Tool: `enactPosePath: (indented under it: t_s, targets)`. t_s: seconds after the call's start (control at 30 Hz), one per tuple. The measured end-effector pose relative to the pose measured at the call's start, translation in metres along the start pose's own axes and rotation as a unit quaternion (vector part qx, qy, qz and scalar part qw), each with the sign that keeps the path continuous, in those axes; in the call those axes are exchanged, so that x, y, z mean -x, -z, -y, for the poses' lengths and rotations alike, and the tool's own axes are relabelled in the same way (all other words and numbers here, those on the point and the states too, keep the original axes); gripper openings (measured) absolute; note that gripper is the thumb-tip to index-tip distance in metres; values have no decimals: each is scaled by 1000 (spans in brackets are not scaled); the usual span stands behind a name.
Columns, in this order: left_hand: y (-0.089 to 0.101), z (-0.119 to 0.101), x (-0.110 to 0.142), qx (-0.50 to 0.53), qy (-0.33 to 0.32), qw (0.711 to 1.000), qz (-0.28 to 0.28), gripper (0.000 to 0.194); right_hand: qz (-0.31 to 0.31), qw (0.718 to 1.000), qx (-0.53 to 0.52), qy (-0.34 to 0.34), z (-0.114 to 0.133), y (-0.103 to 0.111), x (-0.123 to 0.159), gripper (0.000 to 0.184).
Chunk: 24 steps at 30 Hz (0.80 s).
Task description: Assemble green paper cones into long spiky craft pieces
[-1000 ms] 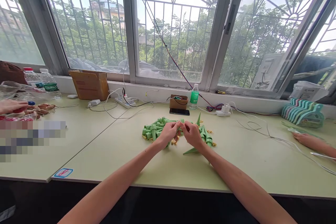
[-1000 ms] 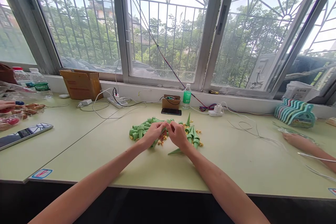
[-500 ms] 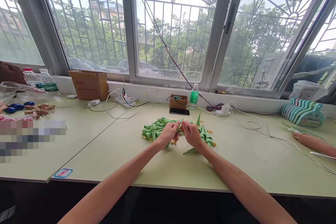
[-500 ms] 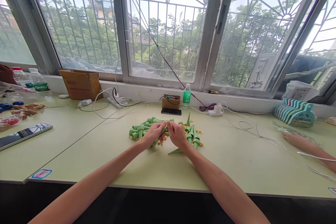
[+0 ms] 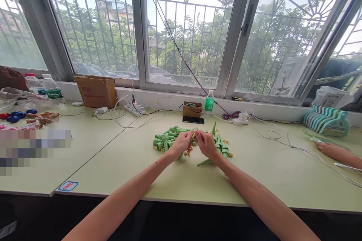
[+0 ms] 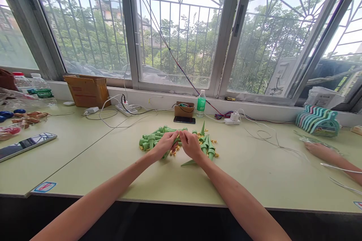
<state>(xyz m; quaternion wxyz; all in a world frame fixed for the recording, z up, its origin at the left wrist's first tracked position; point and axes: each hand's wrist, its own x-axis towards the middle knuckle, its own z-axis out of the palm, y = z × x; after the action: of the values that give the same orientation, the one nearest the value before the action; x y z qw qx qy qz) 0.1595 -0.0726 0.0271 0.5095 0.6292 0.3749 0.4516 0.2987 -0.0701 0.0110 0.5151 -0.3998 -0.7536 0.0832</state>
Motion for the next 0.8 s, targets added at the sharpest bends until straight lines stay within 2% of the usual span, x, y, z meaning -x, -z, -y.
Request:
enactPosePath:
  t_s: [0.37,0.6,0.8]
  targets:
    - [1,0,0,-141,-57,988,-12,49,-9,1000,24,-7,0,0,-1,43]
    - [5,9,-8,-214,-119,967,-62,38,-26,998,52,-18,-2,0,-3,39]
    - [5,7,-6,-219,-116,965,-80,34,-21,997,66,-38,-6,1,-5,36]
